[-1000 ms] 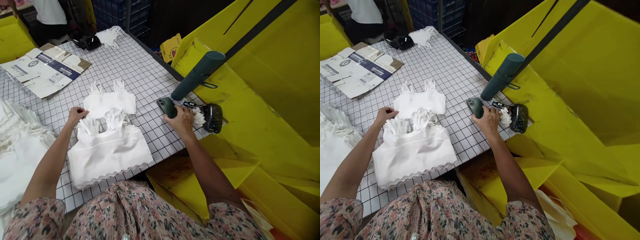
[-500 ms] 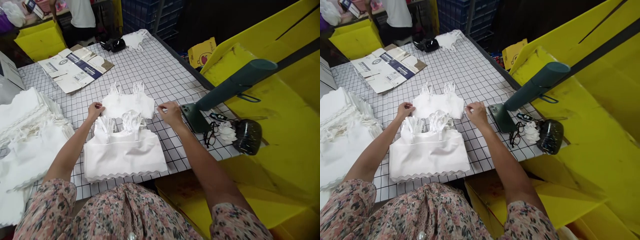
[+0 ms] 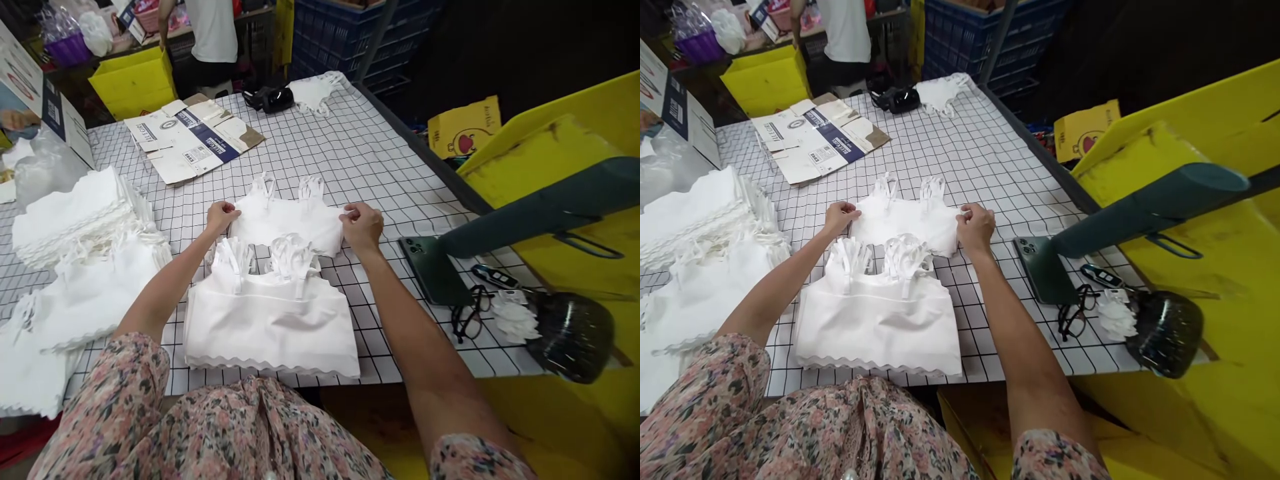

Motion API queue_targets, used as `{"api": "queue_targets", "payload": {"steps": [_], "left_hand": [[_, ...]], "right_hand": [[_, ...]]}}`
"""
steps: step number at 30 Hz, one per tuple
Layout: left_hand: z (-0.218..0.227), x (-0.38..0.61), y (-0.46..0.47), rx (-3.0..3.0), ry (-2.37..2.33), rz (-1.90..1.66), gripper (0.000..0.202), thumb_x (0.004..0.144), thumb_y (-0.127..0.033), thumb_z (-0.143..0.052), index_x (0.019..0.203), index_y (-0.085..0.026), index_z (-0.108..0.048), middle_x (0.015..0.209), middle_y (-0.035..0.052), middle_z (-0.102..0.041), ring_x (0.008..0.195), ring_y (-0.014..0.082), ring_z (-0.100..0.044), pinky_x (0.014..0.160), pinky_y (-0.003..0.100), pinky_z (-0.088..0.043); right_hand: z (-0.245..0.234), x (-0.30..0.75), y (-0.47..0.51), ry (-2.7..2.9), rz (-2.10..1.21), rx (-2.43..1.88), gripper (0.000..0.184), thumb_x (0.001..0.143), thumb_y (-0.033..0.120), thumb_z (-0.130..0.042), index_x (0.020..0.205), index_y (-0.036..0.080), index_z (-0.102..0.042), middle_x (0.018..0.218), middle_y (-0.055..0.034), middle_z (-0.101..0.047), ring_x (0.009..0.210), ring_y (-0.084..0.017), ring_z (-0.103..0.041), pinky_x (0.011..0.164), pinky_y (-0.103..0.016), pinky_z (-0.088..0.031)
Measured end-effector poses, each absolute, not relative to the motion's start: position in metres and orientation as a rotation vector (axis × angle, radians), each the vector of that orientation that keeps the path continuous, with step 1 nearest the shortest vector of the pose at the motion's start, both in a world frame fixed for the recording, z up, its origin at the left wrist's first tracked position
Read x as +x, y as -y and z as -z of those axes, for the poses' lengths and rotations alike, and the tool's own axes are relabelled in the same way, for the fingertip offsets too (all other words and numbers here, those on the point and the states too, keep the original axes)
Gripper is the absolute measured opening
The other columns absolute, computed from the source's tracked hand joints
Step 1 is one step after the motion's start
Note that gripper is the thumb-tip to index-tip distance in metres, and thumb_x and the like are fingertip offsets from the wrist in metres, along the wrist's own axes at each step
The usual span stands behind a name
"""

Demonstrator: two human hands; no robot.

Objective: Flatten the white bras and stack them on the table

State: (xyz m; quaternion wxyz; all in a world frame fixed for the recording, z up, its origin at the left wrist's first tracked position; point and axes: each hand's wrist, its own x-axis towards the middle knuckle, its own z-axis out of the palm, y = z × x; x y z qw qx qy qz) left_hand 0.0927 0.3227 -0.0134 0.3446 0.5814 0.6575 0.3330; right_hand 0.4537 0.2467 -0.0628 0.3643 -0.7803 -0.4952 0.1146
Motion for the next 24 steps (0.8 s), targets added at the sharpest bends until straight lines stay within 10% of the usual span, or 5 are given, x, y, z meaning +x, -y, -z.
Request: {"api": "queue_targets", "payload": {"steps": [9,24], "left_hand": [[0.006,0.103,-0.318,1.669,-1.761,-0.661,0.023,0.079,-0.024,-0.086,0.073,-0.021,-0.065,0.088,0.0051,-0.073,0.084,0.0202,-0.064,0.079,0.033,-0.050],[-0.012,0.123,-0.325,1.676,-1.719,-0.459,0.024,0.078,-0.018,-0.087,0.076,-0.021,-0.063,0.085,0.0040,-0.072,0.084,0.0199,-0.068,0.081,0.032,-0.053]], "right_hand": [[0.065,0.465,-0.228,1.250,-0.342,-2.310,0.023,0.093,0.043,-0.067,0.096,0.020,-0.064,0.113,-0.0187,-0.074,0.132,-0.044,-0.052,0.115,-0.073,-0.034],[0.065,0.458,-0.233,1.334,-0.311,-2.400,0.021,0.100,0.029,-0.050,0.105,0.017,-0.067,0.134,-0.0249,-0.065,0.137,-0.044,-0.047,0.115,-0.078,-0.033]]}}
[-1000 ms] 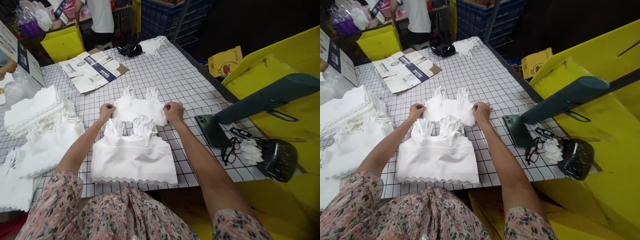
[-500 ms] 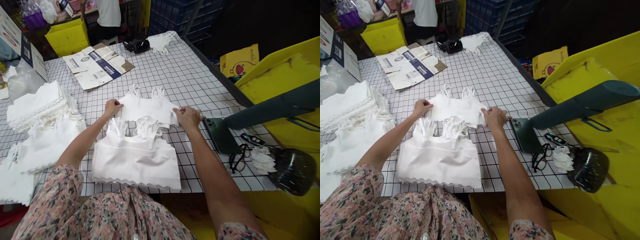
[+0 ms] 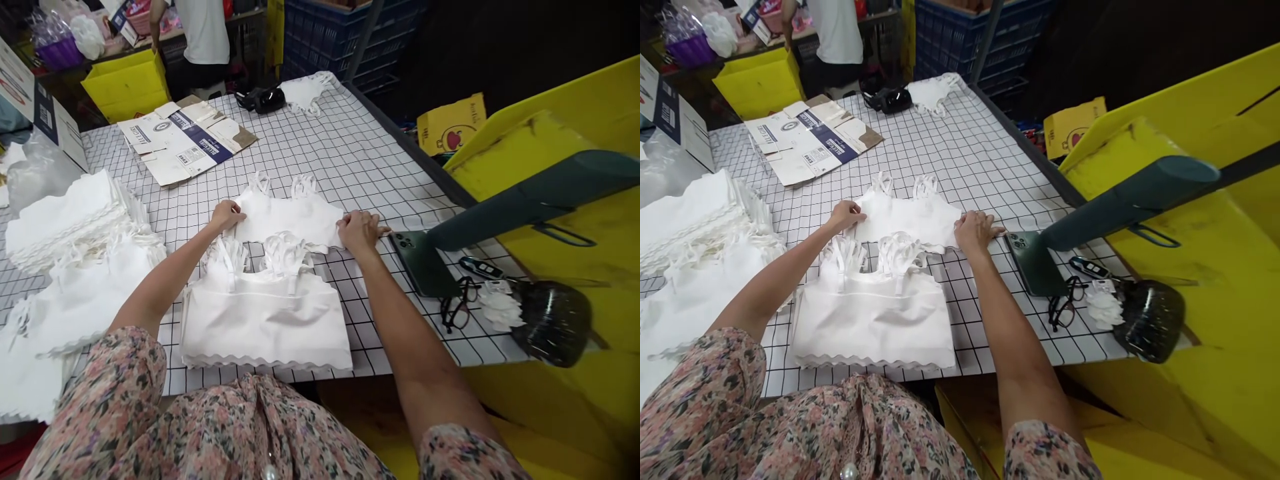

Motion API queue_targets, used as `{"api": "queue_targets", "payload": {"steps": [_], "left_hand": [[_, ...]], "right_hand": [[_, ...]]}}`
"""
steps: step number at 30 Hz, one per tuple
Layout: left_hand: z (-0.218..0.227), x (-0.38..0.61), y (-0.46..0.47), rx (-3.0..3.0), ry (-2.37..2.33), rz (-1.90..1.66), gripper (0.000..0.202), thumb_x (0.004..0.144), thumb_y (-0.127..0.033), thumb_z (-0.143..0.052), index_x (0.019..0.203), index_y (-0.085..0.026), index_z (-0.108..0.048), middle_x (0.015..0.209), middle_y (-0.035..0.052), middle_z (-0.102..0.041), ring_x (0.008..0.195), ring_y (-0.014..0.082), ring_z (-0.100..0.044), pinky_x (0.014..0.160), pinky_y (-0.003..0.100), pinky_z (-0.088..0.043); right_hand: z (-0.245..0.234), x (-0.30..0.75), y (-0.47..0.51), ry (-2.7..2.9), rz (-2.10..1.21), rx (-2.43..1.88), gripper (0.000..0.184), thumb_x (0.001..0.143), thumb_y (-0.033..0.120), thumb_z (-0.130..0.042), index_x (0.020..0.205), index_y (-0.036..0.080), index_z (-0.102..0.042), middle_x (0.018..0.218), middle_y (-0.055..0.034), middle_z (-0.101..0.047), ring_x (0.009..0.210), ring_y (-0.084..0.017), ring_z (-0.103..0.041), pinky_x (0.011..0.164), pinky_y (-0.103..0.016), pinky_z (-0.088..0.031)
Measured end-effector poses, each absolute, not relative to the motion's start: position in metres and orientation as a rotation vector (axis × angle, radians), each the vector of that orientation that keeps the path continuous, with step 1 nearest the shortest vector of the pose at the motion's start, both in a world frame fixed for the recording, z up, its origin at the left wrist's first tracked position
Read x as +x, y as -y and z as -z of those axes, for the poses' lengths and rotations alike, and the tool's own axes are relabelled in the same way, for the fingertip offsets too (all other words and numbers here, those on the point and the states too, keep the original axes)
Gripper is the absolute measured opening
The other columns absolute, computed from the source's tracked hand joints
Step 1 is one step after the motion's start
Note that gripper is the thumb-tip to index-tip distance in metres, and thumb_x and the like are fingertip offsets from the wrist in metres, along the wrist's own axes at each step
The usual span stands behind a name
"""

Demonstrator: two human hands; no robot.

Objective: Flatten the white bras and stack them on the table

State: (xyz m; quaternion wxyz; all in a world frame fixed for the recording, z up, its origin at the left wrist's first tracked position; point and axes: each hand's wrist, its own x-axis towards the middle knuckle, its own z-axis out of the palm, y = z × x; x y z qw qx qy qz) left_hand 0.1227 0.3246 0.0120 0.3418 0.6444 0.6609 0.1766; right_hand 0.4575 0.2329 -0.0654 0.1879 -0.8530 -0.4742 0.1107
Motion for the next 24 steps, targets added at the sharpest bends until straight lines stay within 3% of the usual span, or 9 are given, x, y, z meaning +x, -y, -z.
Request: {"api": "queue_targets", "payload": {"steps": [3,7,11,15,19,24], "left_hand": [[-0.013,0.122,-0.324,1.679,-1.718,-0.504,0.023,0.080,-0.019,-0.085,0.075,-0.021,-0.062,0.089,0.0055,-0.073,0.089,0.0213,-0.068,0.083,0.033,-0.054],[-0.014,0.123,-0.323,1.634,-1.686,-0.489,0.031,0.068,-0.015,-0.093,0.068,-0.020,-0.063,0.076,0.0034,-0.068,0.083,0.0239,-0.069,0.083,0.037,-0.056],[-0.024,0.130,-0.322,1.581,-1.652,-0.628,0.030,0.078,-0.013,-0.086,0.069,-0.020,-0.058,0.073,0.0026,-0.063,0.083,0.0220,-0.069,0.086,0.039,-0.059],[-0.049,0.136,-0.328,1.448,-1.569,-0.814,0.017,0.087,-0.009,-0.077,0.097,-0.018,-0.065,0.082,0.0046,-0.069,0.079,0.0203,-0.072,0.083,0.041,-0.064],[-0.079,0.128,-0.334,1.346,-1.472,-1.037,0.043,0.087,-0.002,-0.068,0.127,-0.018,-0.067,0.088,0.0043,-0.069,0.085,0.0219,-0.075,0.086,0.043,-0.065],[-0.100,0.109,-0.318,1.412,-1.567,-0.975,0.028,0.079,0.000,-0.072,0.103,-0.014,-0.074,0.087,0.0073,-0.069,0.092,0.0250,-0.074,0.088,0.043,-0.065]], "right_hand": [[0.061,0.454,-0.233,1.346,-0.293,-2.419,0.026,0.102,0.031,-0.050,0.113,0.015,-0.067,0.134,-0.0253,-0.065,0.138,-0.043,-0.048,0.116,-0.078,-0.032],[0.049,0.449,-0.230,1.381,-0.351,-2.434,0.028,0.100,0.028,-0.050,0.114,0.012,-0.069,0.139,-0.0295,-0.065,0.141,-0.046,-0.048,0.116,-0.078,-0.034],[0.030,0.447,-0.231,1.240,-0.351,-2.250,0.024,0.097,0.021,-0.048,0.110,0.014,-0.067,0.112,-0.0219,-0.073,0.121,-0.038,-0.064,0.115,-0.064,-0.044],[0.002,0.452,-0.237,0.968,-0.554,-1.805,0.014,0.087,0.019,-0.062,0.100,0.022,-0.064,0.081,-0.0040,-0.067,0.086,-0.027,-0.070,0.095,-0.052,-0.060],[-0.031,0.456,-0.241,0.939,-0.749,-1.583,0.013,0.083,0.014,-0.070,0.094,0.021,-0.069,0.078,0.0004,-0.067,0.069,-0.020,-0.068,0.070,-0.041,-0.065],[-0.070,0.442,-0.233,0.880,-0.932,-1.389,0.015,0.086,0.000,-0.072,0.086,0.015,-0.074,0.079,-0.0026,-0.070,0.067,-0.016,-0.065,0.067,-0.038,-0.065]]}}
